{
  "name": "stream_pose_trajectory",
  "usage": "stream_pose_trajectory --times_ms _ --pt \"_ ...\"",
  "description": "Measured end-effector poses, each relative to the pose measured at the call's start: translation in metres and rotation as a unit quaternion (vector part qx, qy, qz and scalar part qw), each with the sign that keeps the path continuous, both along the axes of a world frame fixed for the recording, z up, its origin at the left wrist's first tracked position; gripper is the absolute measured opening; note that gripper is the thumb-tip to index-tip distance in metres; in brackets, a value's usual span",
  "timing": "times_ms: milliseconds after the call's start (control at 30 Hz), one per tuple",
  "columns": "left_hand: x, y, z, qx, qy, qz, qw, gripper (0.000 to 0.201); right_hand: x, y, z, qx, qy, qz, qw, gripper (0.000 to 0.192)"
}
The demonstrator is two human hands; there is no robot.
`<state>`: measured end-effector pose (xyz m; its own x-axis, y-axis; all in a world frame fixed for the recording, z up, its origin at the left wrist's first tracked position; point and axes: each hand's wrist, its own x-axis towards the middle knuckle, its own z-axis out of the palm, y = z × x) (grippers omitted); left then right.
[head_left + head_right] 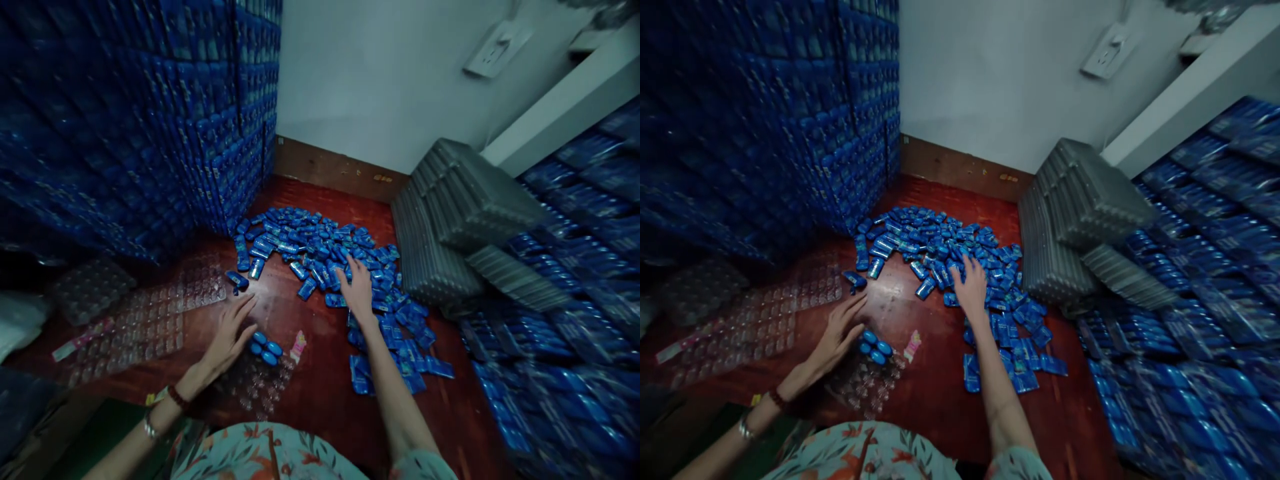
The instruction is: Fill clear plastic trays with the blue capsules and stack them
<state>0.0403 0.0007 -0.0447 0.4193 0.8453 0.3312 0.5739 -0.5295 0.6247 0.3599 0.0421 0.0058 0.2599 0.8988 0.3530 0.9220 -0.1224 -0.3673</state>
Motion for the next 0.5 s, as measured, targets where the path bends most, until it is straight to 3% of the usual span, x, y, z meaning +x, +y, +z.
stream_pose_trajectory --times_ms 67,133,200,367,500 --pt "0.005 0.009 -0.001 -0.050 0.033 -0.047 0.997 0.049 0.024 0.041 -0.005 -0.053 0.028 -0.052 0.997 0.054" --pt "0.010 0.006 -0.007 -0.088 0.055 -0.087 0.991 0.043 0.032 0.067 -0.011 -0.101 0.052 -0.044 0.993 0.053" --pt "0.014 -0.006 -0.015 -0.115 0.042 -0.066 0.990 0.037 0.026 0.075 -0.020 -0.115 0.059 -0.012 0.992 0.052" --pt "0.034 -0.044 -0.023 -0.146 -0.021 0.108 0.983 0.041 -0.019 0.048 -0.042 -0.082 0.031 0.110 0.990 0.047" --pt "0.053 -0.061 -0.012 -0.189 -0.019 0.147 0.971 0.040 -0.061 0.017 -0.051 -0.097 -0.028 0.207 0.973 0.048"
